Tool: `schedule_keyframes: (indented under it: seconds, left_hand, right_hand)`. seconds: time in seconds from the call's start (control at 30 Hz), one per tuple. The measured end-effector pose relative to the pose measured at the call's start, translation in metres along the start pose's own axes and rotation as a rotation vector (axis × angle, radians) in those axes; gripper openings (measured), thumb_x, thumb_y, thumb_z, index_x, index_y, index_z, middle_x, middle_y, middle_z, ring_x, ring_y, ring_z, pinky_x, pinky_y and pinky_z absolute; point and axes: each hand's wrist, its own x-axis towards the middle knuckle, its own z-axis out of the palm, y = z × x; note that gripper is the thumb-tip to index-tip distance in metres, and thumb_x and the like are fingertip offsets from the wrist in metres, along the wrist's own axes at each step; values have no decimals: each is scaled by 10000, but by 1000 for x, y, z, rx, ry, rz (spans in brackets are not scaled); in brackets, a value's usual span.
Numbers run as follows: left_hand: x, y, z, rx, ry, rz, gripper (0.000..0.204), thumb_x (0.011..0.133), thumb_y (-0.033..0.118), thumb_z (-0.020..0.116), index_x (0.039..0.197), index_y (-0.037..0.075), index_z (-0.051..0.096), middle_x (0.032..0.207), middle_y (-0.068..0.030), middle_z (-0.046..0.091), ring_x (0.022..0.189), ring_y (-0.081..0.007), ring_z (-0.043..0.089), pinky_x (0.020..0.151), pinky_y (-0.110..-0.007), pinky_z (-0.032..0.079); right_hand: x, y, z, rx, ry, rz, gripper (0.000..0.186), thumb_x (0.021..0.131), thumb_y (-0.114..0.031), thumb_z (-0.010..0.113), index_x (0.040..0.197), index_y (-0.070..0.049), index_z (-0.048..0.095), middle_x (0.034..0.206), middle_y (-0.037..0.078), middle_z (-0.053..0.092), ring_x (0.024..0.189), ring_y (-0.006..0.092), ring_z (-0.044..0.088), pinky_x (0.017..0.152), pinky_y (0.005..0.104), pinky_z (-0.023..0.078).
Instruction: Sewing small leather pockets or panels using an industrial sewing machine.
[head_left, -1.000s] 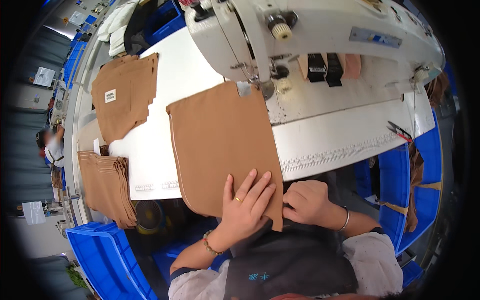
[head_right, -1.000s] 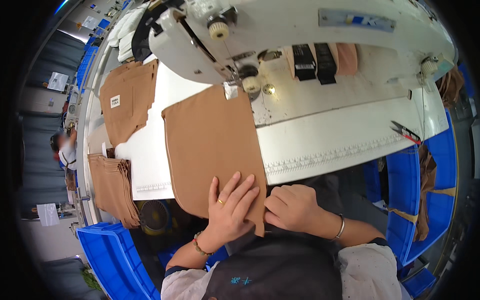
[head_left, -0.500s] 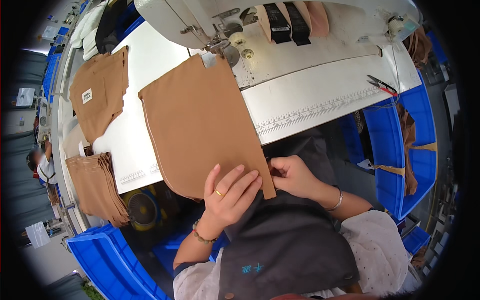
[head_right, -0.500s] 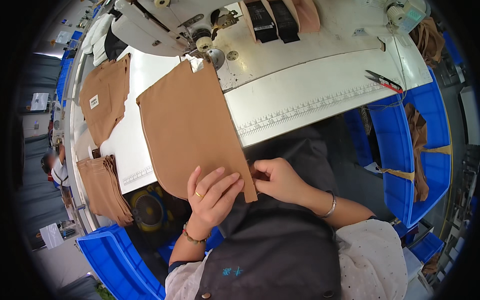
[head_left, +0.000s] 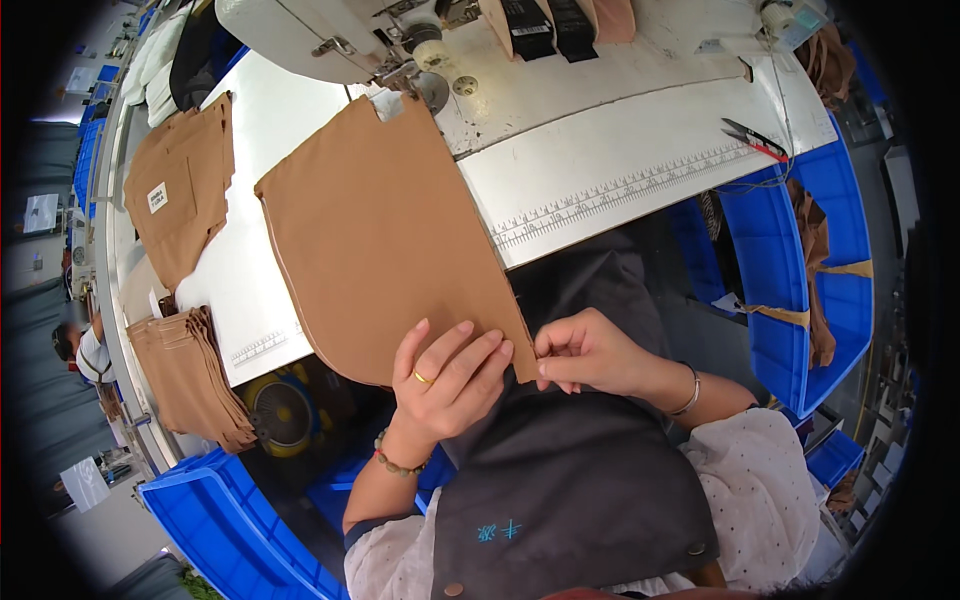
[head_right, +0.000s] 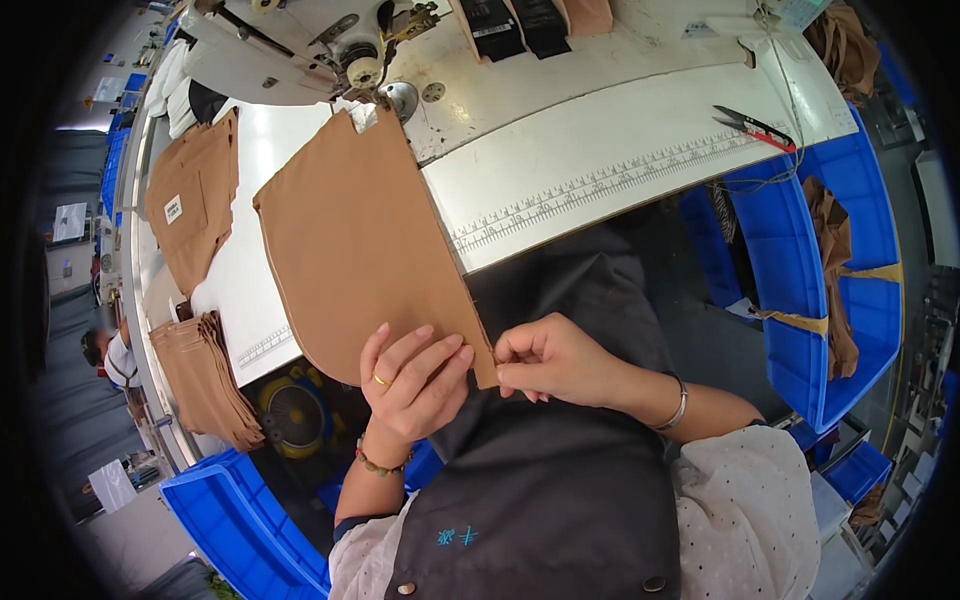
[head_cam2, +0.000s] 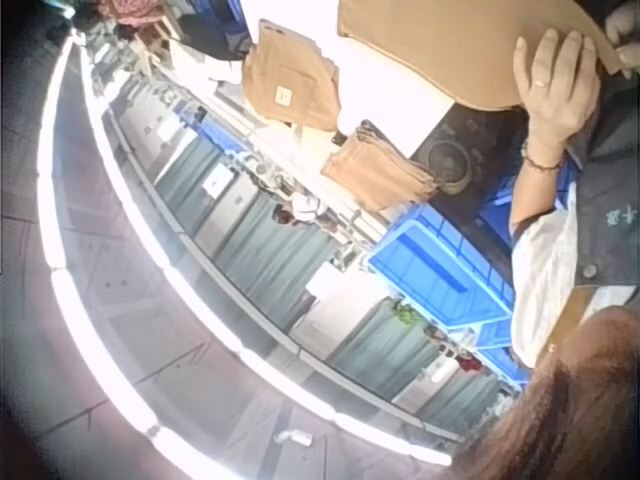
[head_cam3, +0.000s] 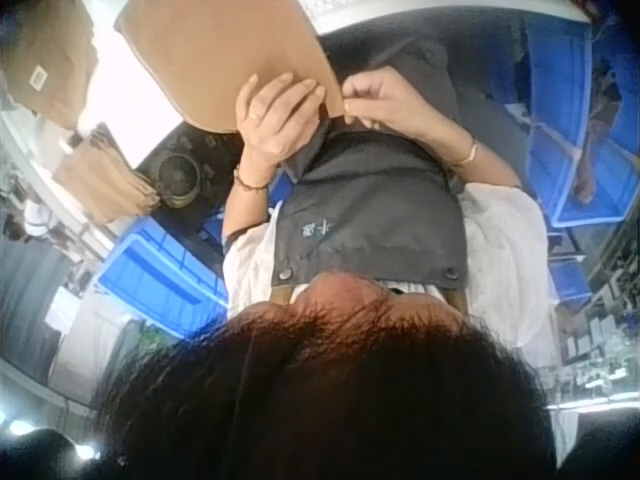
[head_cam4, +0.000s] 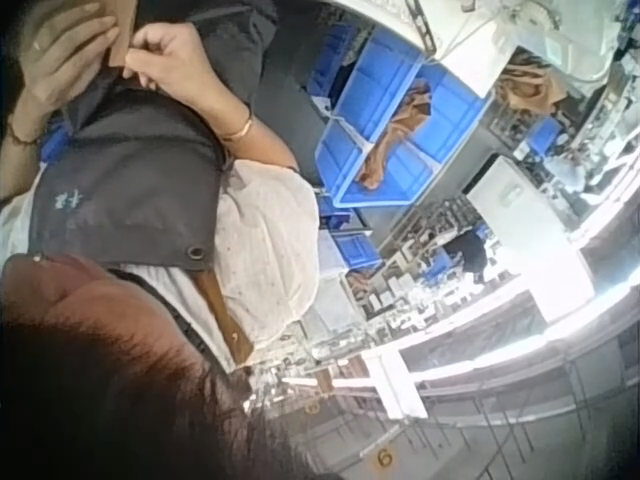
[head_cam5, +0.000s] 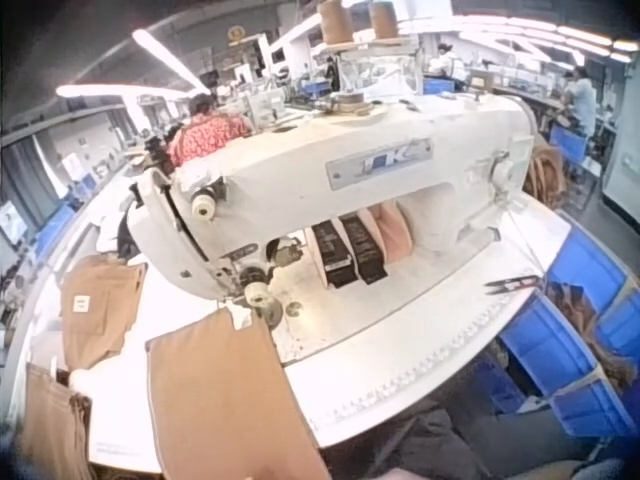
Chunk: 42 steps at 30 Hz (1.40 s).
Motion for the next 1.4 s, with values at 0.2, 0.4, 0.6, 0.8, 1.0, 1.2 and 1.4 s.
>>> schedule_keyframes:
  seconds: [0.2,0.4,0.6,0.8,1.0,1.2,1.4]
  left_hand:
    - [-5,1,3,22,60,25,219,751,172,724,955,183,804,1055,50,738,1017,-155,652,1123,-476,373]
    - [-7,3,0,36,57,42,210,767,165,694,941,161,811,1024,37,750,964,-148,661,1122,-468,371]
    - [-12,2,-3,28,90,-14,145,796,176,733,929,163,788,1031,32,740,992,-163,654,1125,-468,369]
    - [-77,-33,-1,-399,813,-1015,230,1031,299,575,1024,70,583,956,-43,608,911,-186,599,906,-369,481]
    - [-92,-51,-39,-971,531,-1471,290,1064,273,565,962,27,679,844,-2,645,743,-68,537,694,-236,434]
    - [-81,-58,-67,-635,362,-1336,241,986,139,699,794,-5,674,688,62,582,634,-18,429,568,-193,325]
    - [-57,-74,-68,-497,200,-1277,272,988,151,698,784,-22,649,671,79,533,626,-19,396,561,-200,310]
  right_hand:
    - [-1,-2,0,47,-32,2,80,944,-45,642,921,15,689,787,46,713,595,27,581,531,176,450]
    - [-5,-4,-7,-1213,371,-892,192,805,-154,786,941,-57,692,1006,95,697,670,159,617,537,247,457]
    - [5,-14,-2,-1585,232,-1346,153,820,-148,772,906,-46,699,1001,67,698,639,102,539,495,232,384]
    - [8,-13,-10,-1571,147,-1418,142,815,-108,791,819,-22,678,960,79,697,601,94,508,471,227,349]
    - [9,-13,-16,-1542,67,-1406,189,767,-71,830,868,-33,675,967,68,693,562,78,520,448,213,347]
    - [12,-26,-18,-1602,44,-1402,136,833,-117,764,789,-33,666,914,44,680,585,76,487,475,224,335]
    - [24,-41,-23,-1679,73,-1397,130,827,-121,759,802,-32,666,891,32,665,584,78,486,482,227,337]
